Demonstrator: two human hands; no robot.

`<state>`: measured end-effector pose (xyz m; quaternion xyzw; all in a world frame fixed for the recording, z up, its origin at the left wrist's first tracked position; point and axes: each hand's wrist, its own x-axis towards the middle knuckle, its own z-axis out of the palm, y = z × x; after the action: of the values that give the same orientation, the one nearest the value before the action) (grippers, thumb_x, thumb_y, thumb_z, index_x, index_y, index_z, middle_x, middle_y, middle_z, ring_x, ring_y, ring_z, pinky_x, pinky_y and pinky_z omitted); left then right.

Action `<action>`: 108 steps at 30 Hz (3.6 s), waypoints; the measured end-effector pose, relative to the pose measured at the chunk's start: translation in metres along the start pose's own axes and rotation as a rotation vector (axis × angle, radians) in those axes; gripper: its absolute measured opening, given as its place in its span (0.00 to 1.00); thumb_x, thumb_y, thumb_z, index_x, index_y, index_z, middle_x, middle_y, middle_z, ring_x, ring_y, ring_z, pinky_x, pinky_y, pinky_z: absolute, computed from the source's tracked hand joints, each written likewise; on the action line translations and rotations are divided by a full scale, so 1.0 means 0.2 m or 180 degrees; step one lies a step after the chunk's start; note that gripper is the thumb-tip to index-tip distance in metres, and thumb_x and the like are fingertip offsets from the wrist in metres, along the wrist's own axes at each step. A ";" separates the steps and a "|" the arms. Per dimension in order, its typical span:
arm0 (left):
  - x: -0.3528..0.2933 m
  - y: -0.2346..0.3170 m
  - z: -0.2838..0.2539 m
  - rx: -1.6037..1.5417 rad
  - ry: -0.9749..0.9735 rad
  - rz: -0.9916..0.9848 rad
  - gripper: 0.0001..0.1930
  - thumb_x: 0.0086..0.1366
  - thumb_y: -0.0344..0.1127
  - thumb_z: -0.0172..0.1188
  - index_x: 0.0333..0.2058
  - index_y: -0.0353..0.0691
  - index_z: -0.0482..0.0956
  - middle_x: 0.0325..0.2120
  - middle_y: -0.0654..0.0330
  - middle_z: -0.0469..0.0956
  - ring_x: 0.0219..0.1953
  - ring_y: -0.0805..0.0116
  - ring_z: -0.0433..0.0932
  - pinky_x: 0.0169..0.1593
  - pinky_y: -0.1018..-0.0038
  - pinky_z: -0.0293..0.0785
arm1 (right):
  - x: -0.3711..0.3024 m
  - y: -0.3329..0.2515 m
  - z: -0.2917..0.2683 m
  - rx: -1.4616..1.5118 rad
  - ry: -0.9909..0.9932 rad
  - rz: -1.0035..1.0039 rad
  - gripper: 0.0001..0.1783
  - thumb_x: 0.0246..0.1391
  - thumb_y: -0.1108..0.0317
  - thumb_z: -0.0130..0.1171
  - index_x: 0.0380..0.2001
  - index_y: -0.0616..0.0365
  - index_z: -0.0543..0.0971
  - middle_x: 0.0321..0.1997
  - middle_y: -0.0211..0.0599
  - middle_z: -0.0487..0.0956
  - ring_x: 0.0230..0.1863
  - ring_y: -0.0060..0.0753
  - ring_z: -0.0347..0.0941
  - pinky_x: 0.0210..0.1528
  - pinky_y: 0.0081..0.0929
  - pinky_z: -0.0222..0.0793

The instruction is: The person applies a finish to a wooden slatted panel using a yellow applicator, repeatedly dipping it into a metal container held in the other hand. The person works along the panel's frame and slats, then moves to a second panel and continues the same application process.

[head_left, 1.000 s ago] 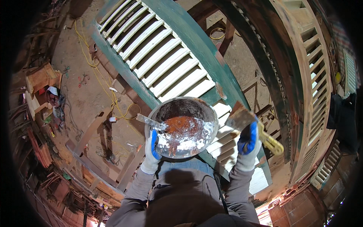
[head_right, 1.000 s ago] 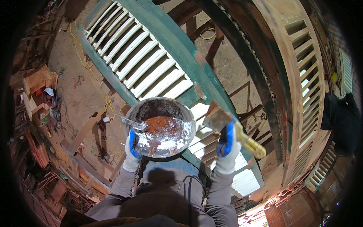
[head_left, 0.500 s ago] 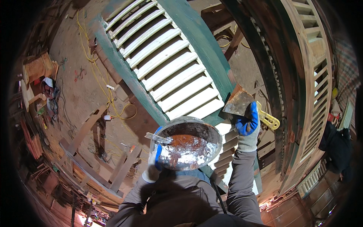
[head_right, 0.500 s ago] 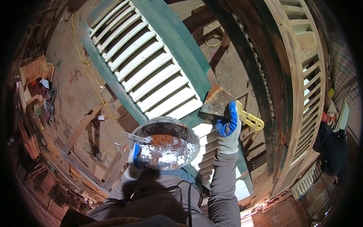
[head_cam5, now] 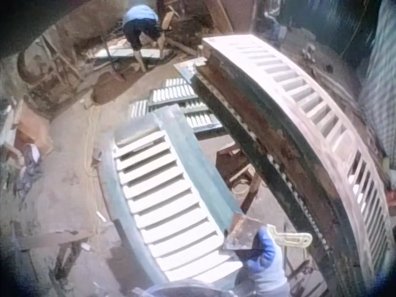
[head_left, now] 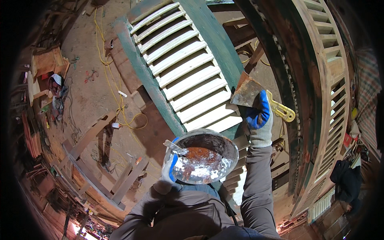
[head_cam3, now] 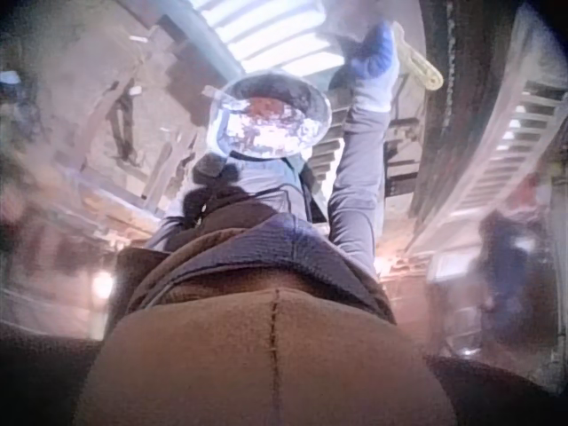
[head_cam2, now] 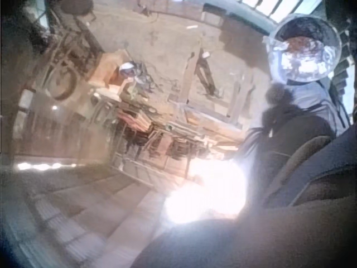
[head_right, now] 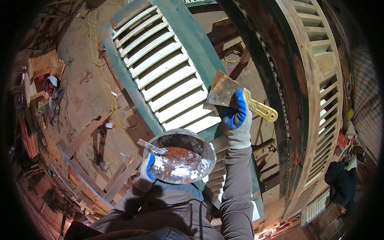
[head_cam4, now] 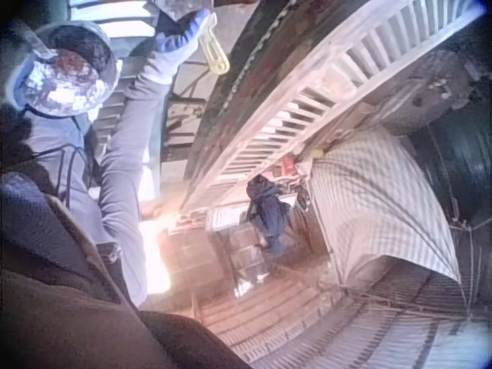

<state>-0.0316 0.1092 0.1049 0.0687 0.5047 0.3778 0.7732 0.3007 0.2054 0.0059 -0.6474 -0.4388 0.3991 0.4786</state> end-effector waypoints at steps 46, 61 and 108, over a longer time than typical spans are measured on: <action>-1.05 -0.36 -1.22 -0.0793 0.0638 0.0690 0.11 0.66 0.30 0.57 0.44 0.32 0.82 0.41 0.49 0.84 0.46 0.53 0.84 0.53 0.53 0.82 | -1.98 -0.60 -0.72 -0.2011 0.0722 -0.0577 0.25 0.63 0.81 0.54 0.63 0.58 0.75 0.43 0.37 0.84 0.33 0.25 0.80 0.38 0.24 0.79; -0.94 -0.38 -1.07 0.2280 0.0392 0.2776 0.15 0.65 0.24 0.57 0.50 0.35 0.84 0.46 0.54 0.84 0.46 0.66 0.83 0.52 0.71 0.80 | -1.79 -0.98 0.08 -0.0984 -0.0172 -0.0609 0.18 0.63 0.68 0.61 0.54 0.62 0.79 0.48 0.42 0.82 0.47 0.39 0.79 0.51 0.32 0.74; -0.08 1.26 -1.62 0.0737 -0.0781 -0.0351 0.14 0.70 0.33 0.54 0.48 0.29 0.80 0.46 0.48 0.82 0.48 0.53 0.83 0.54 0.53 0.83 | -1.30 -0.36 1.13 -0.4188 0.1227 0.0907 0.25 0.61 0.61 0.52 0.62 0.46 0.74 0.62 0.32 0.76 0.58 0.39 0.72 0.62 0.30 0.70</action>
<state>-0.4344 0.1867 0.0831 0.1750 0.4497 0.2630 0.8354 -0.0010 0.0293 0.0499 -0.9132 -0.4074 -0.0124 -0.0005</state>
